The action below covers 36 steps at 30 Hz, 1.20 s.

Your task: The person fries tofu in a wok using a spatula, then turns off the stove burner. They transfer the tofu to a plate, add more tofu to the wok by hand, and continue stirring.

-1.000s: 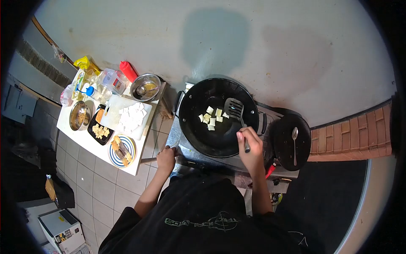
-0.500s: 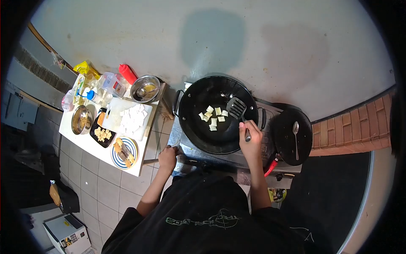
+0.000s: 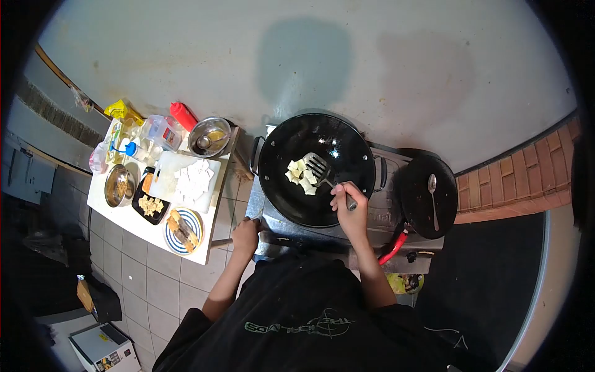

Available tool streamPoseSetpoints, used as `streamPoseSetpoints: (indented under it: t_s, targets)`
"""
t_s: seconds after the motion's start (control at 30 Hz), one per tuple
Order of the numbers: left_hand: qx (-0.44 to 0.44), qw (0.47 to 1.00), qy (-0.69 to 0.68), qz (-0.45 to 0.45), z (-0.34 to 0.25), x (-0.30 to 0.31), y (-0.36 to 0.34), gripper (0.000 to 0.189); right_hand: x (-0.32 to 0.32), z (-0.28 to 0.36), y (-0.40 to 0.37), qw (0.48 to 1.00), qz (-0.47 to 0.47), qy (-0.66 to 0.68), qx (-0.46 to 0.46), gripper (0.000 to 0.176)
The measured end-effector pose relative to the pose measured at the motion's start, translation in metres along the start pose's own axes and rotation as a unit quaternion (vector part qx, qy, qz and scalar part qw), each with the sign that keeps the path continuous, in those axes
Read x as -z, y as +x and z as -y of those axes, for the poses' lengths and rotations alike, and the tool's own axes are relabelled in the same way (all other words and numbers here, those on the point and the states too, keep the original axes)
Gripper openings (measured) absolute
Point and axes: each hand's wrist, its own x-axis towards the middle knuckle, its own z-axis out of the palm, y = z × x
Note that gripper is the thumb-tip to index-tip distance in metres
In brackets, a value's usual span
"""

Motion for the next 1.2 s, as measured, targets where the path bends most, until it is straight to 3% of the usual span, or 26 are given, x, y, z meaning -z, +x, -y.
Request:
streamPoseSetpoints:
  t_s: [0.07, 0.23, 0.53, 0.77, 0.83, 0.9, 1.0, 1.2]
  targets:
    - [0.001, 1.0, 0.0, 0.002, 0.001, -0.001, 0.0, 0.014, 0.001, 0.006, -0.005, 1.0, 0.004, 0.001, 0.006, 0.023]
    - [-0.002, 1.0, -0.007, -0.02, 0.002, -0.004, -0.003, 0.013, 0.006, 0.027, -0.017, 0.983, 0.037, -0.125, 0.132, 0.013]
    - [-0.005, 1.0, -0.006, -0.006, 0.004, -0.005, -0.001, 0.014, 0.007, 0.048, -0.039, 0.96, 0.103, -0.164, 0.203, 0.006]
    - [-0.011, 1.0, -0.018, -0.018, 0.006, -0.008, -0.001, 0.017, 0.018, 0.049, -0.031, 0.967, 0.056, -0.185, 0.163, 0.009]
    - [-0.018, 0.999, -0.027, -0.021, 0.004, -0.004, -0.002, 0.017, 0.023, 0.051, -0.021, 0.965, 0.04, -0.176, 0.19, 0.011]
    - [-0.021, 0.999, -0.027, -0.019, 0.004, -0.003, -0.003, 0.018, 0.03, 0.055, -0.013, 0.969, 0.048, -0.174, 0.167, 0.014]
    - [-0.016, 1.0, -0.017, -0.014, 0.004, -0.005, -0.001, 0.019, 0.039, 0.056, -0.003, 0.995, 0.077, -0.047, 0.038, 0.014]
    - [-0.007, 0.999, -0.028, -0.014, 0.002, -0.002, -0.003, 0.018, 0.033, 0.067, 0.007, 0.987, 0.133, -0.068, 0.052, 0.012]
